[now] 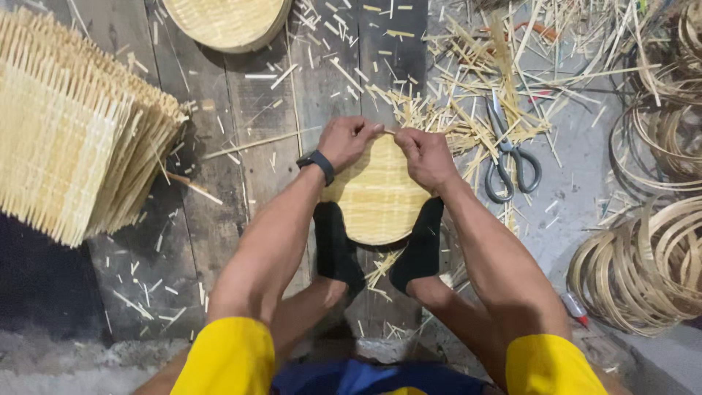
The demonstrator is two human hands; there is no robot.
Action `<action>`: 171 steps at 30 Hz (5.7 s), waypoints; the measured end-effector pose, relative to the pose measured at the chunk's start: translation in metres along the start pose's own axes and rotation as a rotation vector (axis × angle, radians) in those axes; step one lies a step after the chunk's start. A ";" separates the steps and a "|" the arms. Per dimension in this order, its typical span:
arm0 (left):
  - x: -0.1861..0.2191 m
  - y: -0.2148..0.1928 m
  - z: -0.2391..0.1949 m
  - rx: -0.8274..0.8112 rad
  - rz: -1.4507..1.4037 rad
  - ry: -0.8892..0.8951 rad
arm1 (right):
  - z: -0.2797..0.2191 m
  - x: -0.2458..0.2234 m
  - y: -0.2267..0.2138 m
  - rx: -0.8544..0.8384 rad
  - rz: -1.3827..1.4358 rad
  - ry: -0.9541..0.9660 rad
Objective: The person places a circular wooden base on a flat bamboo mat, then uses shears to trim the excess bamboo around the base. They repeat this process multiple times, stacking the finished plates.
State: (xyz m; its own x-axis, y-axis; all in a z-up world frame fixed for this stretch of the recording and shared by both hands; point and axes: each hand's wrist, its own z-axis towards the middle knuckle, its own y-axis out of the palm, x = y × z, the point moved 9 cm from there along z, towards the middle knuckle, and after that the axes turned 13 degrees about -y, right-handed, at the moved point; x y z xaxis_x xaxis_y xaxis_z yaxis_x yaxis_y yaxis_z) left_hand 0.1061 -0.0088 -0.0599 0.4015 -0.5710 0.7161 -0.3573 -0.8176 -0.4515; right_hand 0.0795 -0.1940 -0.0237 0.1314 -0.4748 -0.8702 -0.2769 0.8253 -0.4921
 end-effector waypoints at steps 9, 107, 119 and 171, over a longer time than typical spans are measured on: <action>-0.034 0.013 0.030 -0.098 -0.098 -0.158 | -0.010 0.066 0.022 0.008 0.303 0.226; 0.030 0.052 -0.136 0.312 0.416 -0.031 | -0.147 0.037 -0.079 -0.051 -0.716 -0.004; 0.082 0.043 -0.027 0.081 0.625 0.202 | -0.200 0.108 -0.070 0.252 0.004 0.455; 0.052 0.062 -0.147 0.097 0.534 0.196 | -0.131 0.048 -0.073 -0.016 -0.958 -0.253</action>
State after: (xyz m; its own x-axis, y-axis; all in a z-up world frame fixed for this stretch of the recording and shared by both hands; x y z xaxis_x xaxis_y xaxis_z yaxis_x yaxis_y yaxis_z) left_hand -0.0190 -0.0784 0.0272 0.0193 -0.8892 0.4572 -0.3851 -0.4286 -0.8173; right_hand -0.0187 -0.3173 -0.0259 0.5057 -0.8585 -0.0847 0.0400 0.1214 -0.9918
